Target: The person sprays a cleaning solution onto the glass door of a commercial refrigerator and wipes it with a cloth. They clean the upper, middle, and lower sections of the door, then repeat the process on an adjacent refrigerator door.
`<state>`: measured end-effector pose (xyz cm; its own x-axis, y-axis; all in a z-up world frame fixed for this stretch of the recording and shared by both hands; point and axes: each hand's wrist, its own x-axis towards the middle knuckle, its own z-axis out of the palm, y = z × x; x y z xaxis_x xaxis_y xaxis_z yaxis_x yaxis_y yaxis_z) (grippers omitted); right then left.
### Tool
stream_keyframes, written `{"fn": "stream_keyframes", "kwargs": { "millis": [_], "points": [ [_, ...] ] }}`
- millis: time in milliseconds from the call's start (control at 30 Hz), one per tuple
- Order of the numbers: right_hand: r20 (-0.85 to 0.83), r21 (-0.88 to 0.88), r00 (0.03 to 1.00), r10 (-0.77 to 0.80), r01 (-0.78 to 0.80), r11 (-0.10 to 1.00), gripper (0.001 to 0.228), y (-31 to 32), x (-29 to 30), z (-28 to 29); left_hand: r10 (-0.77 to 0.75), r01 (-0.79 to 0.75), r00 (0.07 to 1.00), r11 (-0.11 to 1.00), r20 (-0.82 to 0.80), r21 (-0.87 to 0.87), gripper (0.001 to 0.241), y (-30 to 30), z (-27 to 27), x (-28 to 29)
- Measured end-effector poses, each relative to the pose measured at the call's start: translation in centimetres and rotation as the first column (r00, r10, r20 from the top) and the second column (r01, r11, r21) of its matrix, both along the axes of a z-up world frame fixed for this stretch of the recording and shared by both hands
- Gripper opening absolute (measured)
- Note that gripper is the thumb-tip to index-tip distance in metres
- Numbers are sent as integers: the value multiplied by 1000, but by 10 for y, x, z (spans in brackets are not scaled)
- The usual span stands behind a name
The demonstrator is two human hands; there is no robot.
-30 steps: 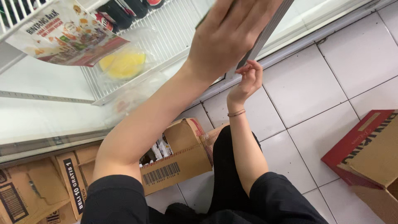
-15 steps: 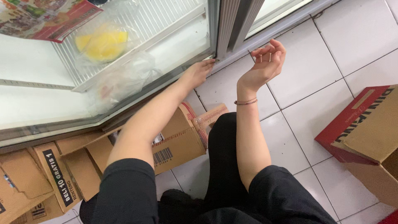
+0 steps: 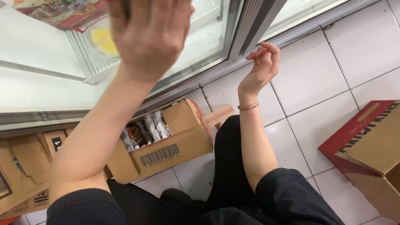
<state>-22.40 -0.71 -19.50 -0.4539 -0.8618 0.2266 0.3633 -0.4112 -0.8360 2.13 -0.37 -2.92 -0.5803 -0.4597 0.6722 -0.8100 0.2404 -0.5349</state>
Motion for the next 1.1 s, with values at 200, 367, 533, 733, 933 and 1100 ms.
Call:
{"fn": "stream_keyframes", "kwargs": {
  "millis": [200, 367, 533, 733, 933, 1100],
  "points": [
    [-131, -55, 991, 20, -27, 998, 26, 8, 7, 9, -119, 59, 845, 990, 522, 131, 47, 4, -86, -3],
    [-226, -64, 973, 50, -66, 996, 25, 14, 6, 16, -383, -180, 688, 733, 617, 656, 32, 40, -101, 33],
    [-380, -93, 924, 41, -83, 992, 25, 14, 8, 22, -32, 74, 870, 995, 492, -66, 41, 43, -5, 81],
    [-411, -100, 898, 158, -217, 971, 24, 29, 33, 26, 31, -49, 994, 984, -106, -171, 53, 29, 17, 72],
    [-555, -148, 810, 188, -319, 936, 22, 47, 57, 36, -112, 77, 938, 990, 329, 119, 41, 30, -91, 44],
    [-694, -178, 702, 156, -378, 908, 19, 63, 72, 44, -282, 53, 877, 862, 390, 504, 19, 70, -110, 97]
  ]
}}
